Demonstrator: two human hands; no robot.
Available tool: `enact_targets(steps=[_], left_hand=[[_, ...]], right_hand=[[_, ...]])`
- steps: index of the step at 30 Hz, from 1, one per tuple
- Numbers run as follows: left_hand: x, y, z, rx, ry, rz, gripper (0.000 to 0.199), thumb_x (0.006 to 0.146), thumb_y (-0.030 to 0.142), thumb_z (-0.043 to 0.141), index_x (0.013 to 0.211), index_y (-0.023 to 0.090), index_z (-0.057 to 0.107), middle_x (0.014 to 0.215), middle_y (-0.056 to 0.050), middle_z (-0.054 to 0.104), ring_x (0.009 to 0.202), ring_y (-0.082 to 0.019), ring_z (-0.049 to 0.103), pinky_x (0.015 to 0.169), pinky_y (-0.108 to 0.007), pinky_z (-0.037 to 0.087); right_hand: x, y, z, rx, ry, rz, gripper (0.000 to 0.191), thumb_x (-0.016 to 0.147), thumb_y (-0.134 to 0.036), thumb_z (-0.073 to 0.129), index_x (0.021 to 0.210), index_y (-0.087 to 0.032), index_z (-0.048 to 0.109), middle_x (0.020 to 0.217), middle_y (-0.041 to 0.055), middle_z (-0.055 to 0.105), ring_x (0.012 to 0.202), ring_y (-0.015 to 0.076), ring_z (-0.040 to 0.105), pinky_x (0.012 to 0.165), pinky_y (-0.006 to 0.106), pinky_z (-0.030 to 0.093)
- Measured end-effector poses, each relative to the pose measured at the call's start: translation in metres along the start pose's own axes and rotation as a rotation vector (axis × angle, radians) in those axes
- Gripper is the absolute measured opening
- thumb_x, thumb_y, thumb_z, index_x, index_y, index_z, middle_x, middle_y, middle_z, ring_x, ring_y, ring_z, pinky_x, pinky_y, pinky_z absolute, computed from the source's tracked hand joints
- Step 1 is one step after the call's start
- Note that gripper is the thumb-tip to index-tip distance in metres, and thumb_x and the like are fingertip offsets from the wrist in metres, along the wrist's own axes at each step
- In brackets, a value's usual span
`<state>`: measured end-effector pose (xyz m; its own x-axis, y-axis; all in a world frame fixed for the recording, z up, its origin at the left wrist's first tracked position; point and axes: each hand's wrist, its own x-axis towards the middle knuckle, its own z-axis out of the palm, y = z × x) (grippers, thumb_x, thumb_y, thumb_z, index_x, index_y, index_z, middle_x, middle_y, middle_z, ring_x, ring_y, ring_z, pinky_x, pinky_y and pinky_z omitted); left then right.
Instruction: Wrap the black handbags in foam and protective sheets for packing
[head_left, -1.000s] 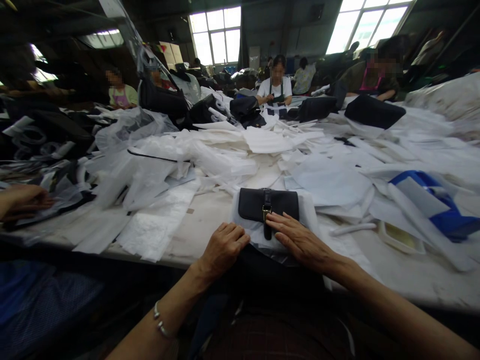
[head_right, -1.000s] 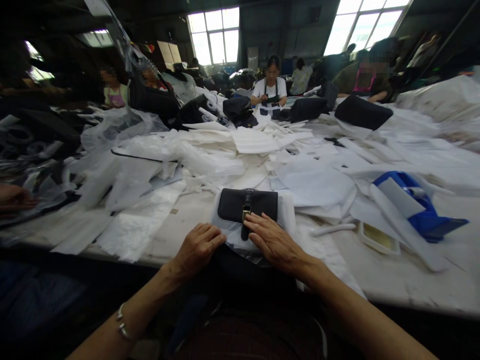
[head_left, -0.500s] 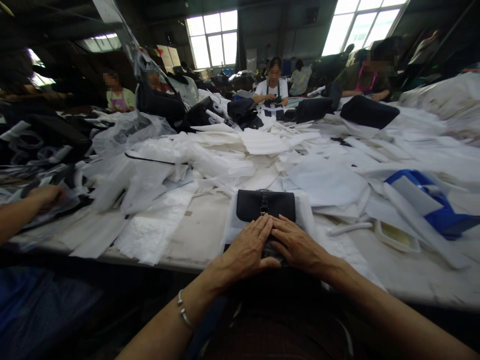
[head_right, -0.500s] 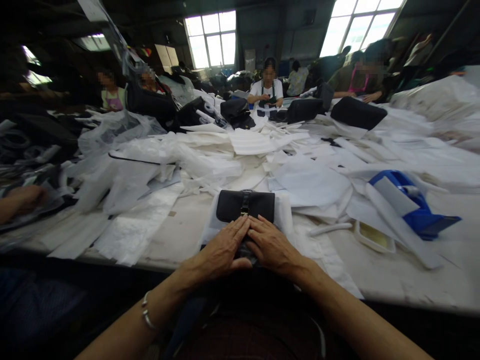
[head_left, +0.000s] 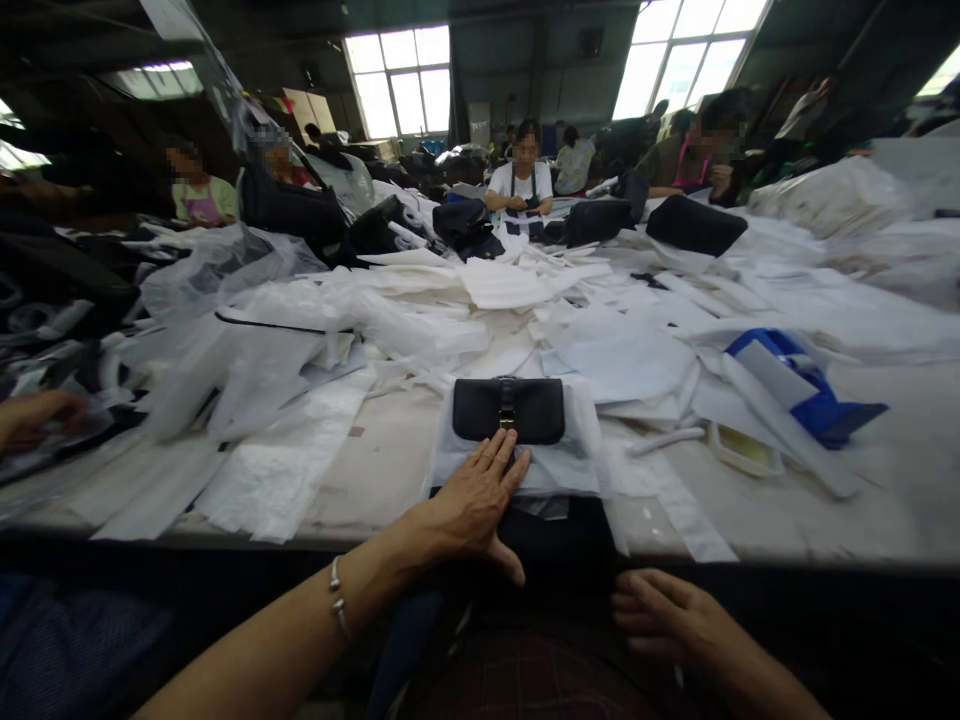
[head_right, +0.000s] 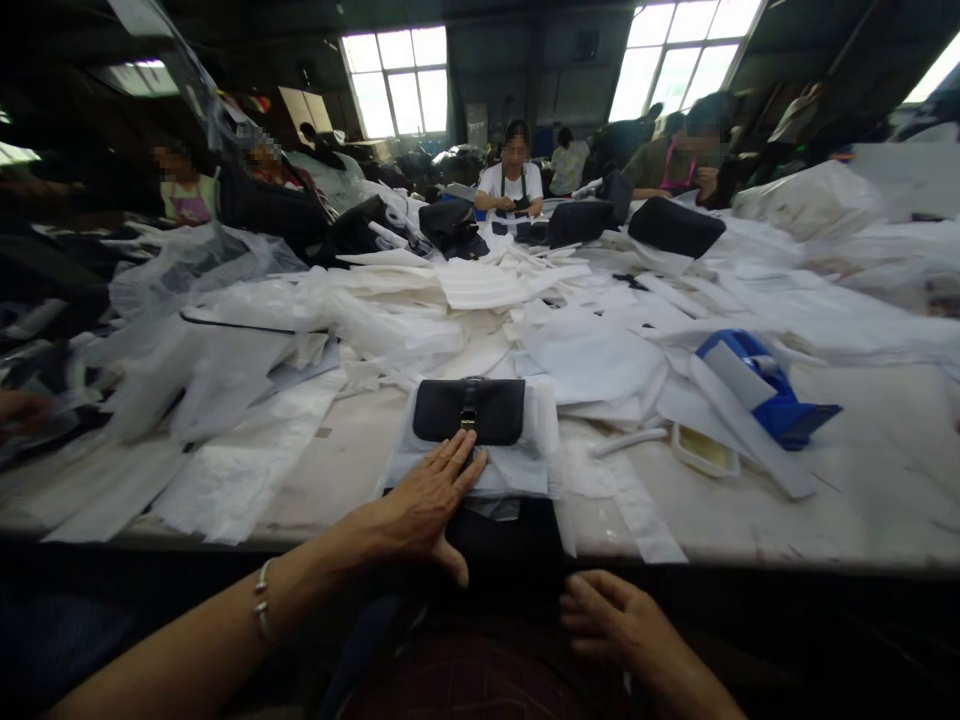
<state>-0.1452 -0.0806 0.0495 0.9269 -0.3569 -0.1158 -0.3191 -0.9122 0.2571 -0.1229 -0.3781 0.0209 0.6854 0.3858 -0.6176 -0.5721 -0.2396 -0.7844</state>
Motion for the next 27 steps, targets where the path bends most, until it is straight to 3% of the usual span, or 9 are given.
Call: enact_targets(steps=[2, 4, 9, 13, 16, 19, 23, 25, 27], left_hand=[[0.002, 0.002, -0.004, 0.041, -0.070, -0.014, 0.141, 0.047, 0.079, 0.072, 0.151, 0.006, 0.011, 0.157, -0.029, -0.004, 0.145, -0.041, -0.008, 0.118, -0.055, 0.009], [0.003, 0.005, -0.008, 0.078, -0.115, -0.021, 0.143, 0.045, 0.074, 0.077, 0.151, 0.006, 0.010, 0.156, -0.030, -0.006, 0.145, -0.041, -0.010, 0.117, -0.056, 0.009], [0.000, 0.011, -0.011, 0.136, -0.139, -0.033, 0.138, 0.047, 0.058, 0.083, 0.151, 0.006, 0.009, 0.156, -0.031, -0.006, 0.145, -0.041, -0.010, 0.117, -0.056, 0.009], [-0.004, 0.012, -0.013, 0.108, -0.105, -0.001, 0.132, 0.051, 0.054, 0.080, 0.150, 0.004, 0.010, 0.156, -0.031, -0.002, 0.145, -0.042, -0.007, 0.117, -0.057, 0.011], [-0.002, 0.008, -0.021, 0.029, -0.107, 0.008, 0.137, 0.049, 0.064, 0.079, 0.151, 0.005, 0.010, 0.156, -0.030, -0.002, 0.144, -0.044, -0.007, 0.116, -0.060, 0.013], [0.002, -0.001, -0.037, -0.110, -0.136, -0.020, 0.128, 0.058, 0.073, 0.071, 0.152, 0.007, 0.014, 0.157, -0.027, 0.001, 0.145, -0.041, -0.002, 0.116, -0.059, 0.017], [0.006, -0.020, -0.063, -0.331, -0.084, -0.028, 0.082, 0.088, 0.067, 0.044, 0.148, 0.013, 0.032, 0.158, -0.019, 0.021, 0.146, -0.031, 0.017, 0.118, -0.050, 0.023], [0.005, -0.029, -0.070, -0.438, -0.035, -0.024, 0.069, 0.095, 0.062, 0.032, 0.146, 0.016, 0.035, 0.156, -0.015, 0.030, 0.145, -0.026, 0.026, 0.118, -0.045, 0.024], [0.004, -0.035, -0.075, -0.563, 0.016, -0.039, 0.063, 0.097, 0.060, 0.025, 0.143, 0.019, 0.038, 0.152, -0.012, 0.040, 0.141, -0.022, 0.035, 0.117, -0.040, 0.028]], right_hand=[[0.001, 0.006, 0.014, 0.289, -0.118, 0.040, 0.047, 0.071, -0.048, 0.079, 0.102, -0.014, 0.069, 0.105, 0.0143, 0.072, 0.098, 0.0280, 0.069, 0.090, 0.041, 0.054], [0.005, 0.005, 0.028, 0.510, -0.187, 0.023, 0.045, 0.072, -0.042, 0.081, 0.105, -0.013, 0.068, 0.112, 0.0142, 0.070, 0.105, 0.0273, 0.067, 0.101, 0.044, 0.049], [0.008, 0.002, 0.047, 0.765, -0.185, 0.023, 0.032, 0.078, -0.032, 0.077, 0.104, -0.018, 0.067, 0.115, 0.0082, 0.071, 0.113, 0.0255, 0.064, 0.106, 0.045, 0.047], [0.008, 0.004, 0.051, 0.821, -0.247, -0.104, 0.044, 0.089, -0.057, 0.057, 0.113, -0.021, 0.065, 0.124, 0.0077, 0.068, 0.120, 0.0244, 0.060, 0.108, 0.045, 0.044], [0.016, 0.005, 0.051, 0.817, -0.309, -0.123, 0.059, 0.089, -0.069, 0.042, 0.109, -0.020, 0.068, 0.115, 0.0090, 0.072, 0.114, 0.0238, 0.064, 0.109, 0.046, 0.042], [0.034, 0.002, 0.051, 0.746, -0.343, -0.216, 0.052, 0.092, -0.064, 0.042, 0.100, -0.021, 0.072, 0.108, 0.0079, 0.075, 0.108, 0.0222, 0.067, 0.105, 0.043, 0.046], [0.065, -0.014, 0.057, 0.458, -0.377, -0.492, 0.031, 0.095, -0.043, 0.050, 0.090, -0.023, 0.073, 0.095, 0.0048, 0.077, 0.100, 0.0204, 0.070, 0.093, 0.035, 0.056], [0.078, -0.024, 0.062, 0.135, -0.298, -0.762, 0.040, 0.100, -0.040, 0.038, 0.090, -0.024, 0.073, 0.086, 0.0048, 0.076, 0.086, 0.0210, 0.073, 0.078, 0.034, 0.061], [0.085, -0.032, 0.067, -0.297, -0.128, -1.081, 0.053, 0.103, -0.039, 0.022, 0.096, -0.024, 0.073, 0.084, 0.0064, 0.075, 0.077, 0.0211, 0.072, 0.066, 0.033, 0.061]])
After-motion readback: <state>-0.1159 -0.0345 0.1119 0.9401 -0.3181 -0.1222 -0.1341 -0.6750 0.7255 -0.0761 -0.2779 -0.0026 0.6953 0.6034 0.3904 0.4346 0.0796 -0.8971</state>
